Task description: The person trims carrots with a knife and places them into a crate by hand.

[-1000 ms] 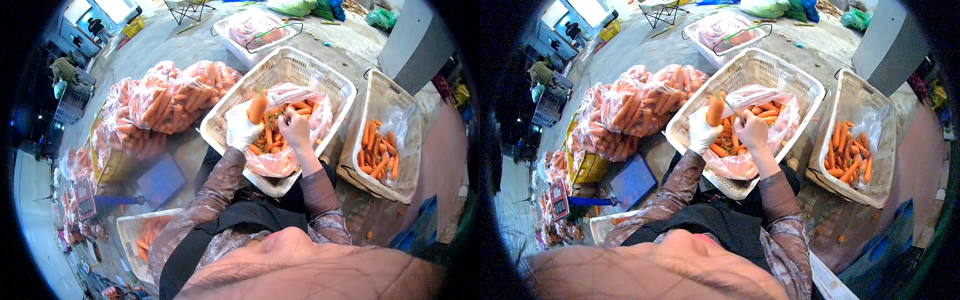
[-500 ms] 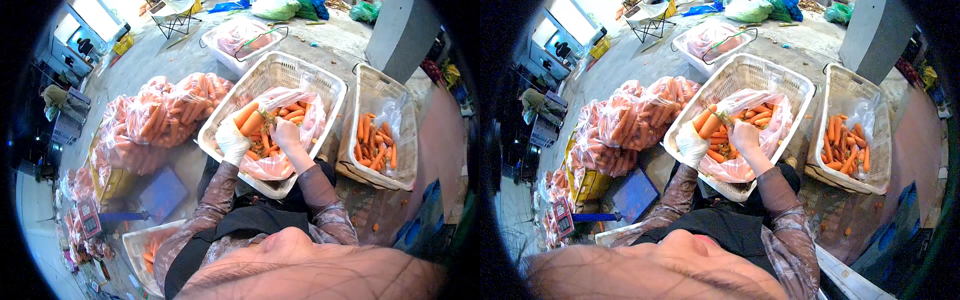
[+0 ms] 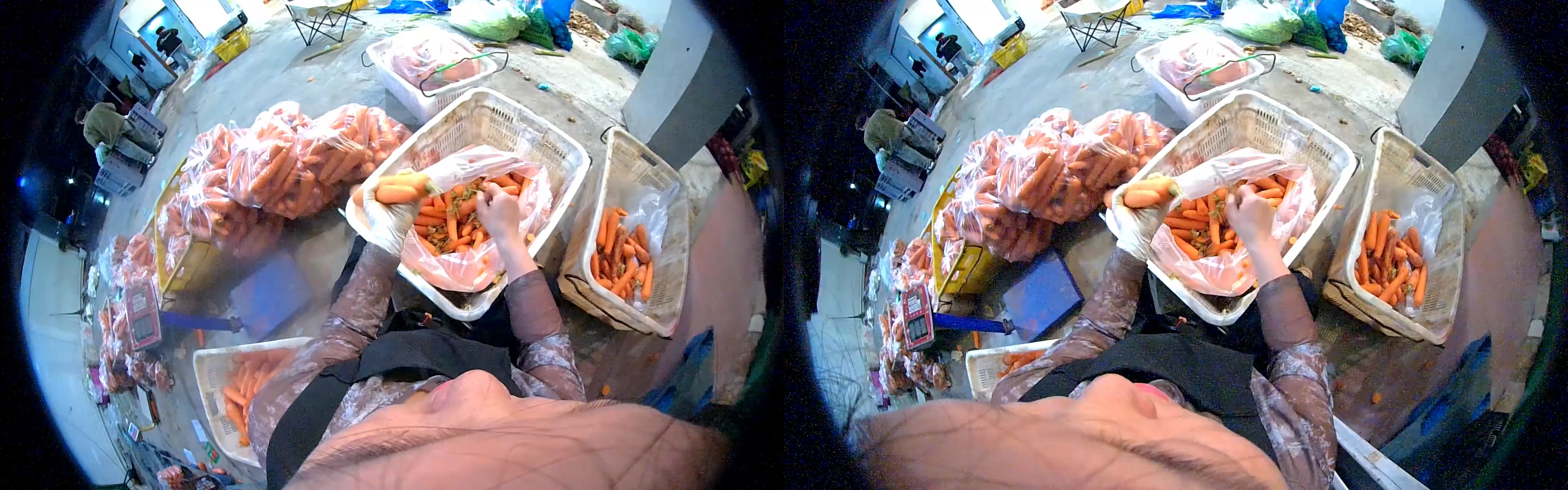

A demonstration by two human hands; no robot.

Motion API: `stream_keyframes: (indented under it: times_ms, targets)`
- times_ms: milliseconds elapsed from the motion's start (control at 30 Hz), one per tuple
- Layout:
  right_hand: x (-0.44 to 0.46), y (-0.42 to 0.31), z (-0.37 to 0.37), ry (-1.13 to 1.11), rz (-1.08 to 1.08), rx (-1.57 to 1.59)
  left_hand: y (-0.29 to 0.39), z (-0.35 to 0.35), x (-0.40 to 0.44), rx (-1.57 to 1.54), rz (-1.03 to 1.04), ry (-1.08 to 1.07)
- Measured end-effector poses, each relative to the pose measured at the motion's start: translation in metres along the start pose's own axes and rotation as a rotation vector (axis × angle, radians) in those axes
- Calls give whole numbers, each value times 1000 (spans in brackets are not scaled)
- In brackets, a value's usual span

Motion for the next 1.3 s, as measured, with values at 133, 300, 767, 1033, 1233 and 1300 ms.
stream_keyframes:
  times_ms: [133,300,767,1033,1233,1300]
  targets:
    - [-24,-57,0,91,-300,138,2,-7,-1,33,246,183]
    - [-31,-66,14,106,-313,120,-14,-28,10,-69,124,208]
    - [-21,-41,33,3,-216,9,-47,-33,9,-33,-17,247]
    - [4,5,43,-86,-37,-161,-24,-2,-11,118,135,61]
    - [-18,-56,21,-51,-311,3,-8,-38,10,175,142,189]
    - [-19,-53,29,-132,-330,-55,-15,-46,15,161,109,206]
Point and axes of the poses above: each hand's wrist, its own x-axis towards the middle knuckle, its own z-axis out of the palm, y = z × x, the point moved 8 cm from there along x, towards the middle knuckle, and after that the axes turned 6 degrees about y, right-handed, at the moved point
